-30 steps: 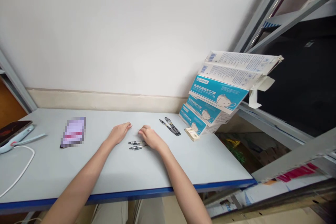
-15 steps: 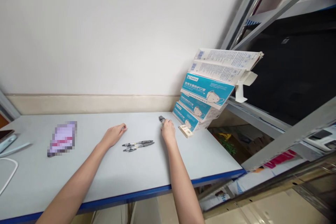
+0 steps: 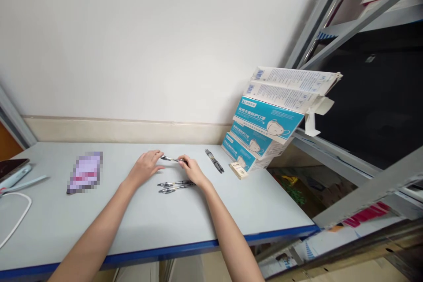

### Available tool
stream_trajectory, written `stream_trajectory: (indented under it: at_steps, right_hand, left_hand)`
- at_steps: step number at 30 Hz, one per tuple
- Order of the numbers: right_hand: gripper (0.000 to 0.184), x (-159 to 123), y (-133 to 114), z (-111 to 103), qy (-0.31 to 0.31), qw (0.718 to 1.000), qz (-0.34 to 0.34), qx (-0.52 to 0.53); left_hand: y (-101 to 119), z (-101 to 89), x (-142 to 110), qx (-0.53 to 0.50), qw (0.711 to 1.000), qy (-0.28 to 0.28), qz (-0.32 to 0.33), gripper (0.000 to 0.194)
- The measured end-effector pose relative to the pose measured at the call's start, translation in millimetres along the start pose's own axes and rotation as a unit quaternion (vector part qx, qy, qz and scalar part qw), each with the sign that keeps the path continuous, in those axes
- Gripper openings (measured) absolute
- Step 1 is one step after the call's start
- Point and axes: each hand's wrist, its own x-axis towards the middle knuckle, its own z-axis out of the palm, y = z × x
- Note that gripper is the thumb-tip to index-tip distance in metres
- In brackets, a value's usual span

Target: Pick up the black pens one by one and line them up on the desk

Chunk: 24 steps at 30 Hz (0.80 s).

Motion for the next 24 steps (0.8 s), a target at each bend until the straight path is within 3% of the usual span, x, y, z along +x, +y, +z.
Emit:
stream_trajectory:
  at_steps: [3,10,16,20,24]
  right_hand:
    - [0.025,0.4,0.6,-0.4,-0.026,0.999,-0.007,0.040]
    - [0.027,3.6,7.0,-5.7,0.012,0.999,-0.030,0.007]
    - [0.025,0.8,0.8,-8.8,-0.045,0.998,0.006,0.036]
    - [0.027,-3.4,-0.1,-15.5,-0.106,0.994,0.021,-0.021]
    - [0.027,-3.6,0.2,-17.6,-0.061,0.991,-0.033,-0.111]
  left_hand:
    - [0.7,4.1,-1.7,0.012,0.998,-0.065,0.020,0.030]
    - [15.9,4.6,2.8,-0.029,0.989,-0.142,-0.021,0.028]
    - [18.9,-4.6,7.9,0.000,0.983,-0.181,-0.011,0.032]
    - [27.1,-6.4,11.7,-0.034,0.975,-0.214,-0.041,0.035]
    - [30.7,-3.0,13.1,-0.083,0.965,-0.231,-0.095,0.038]
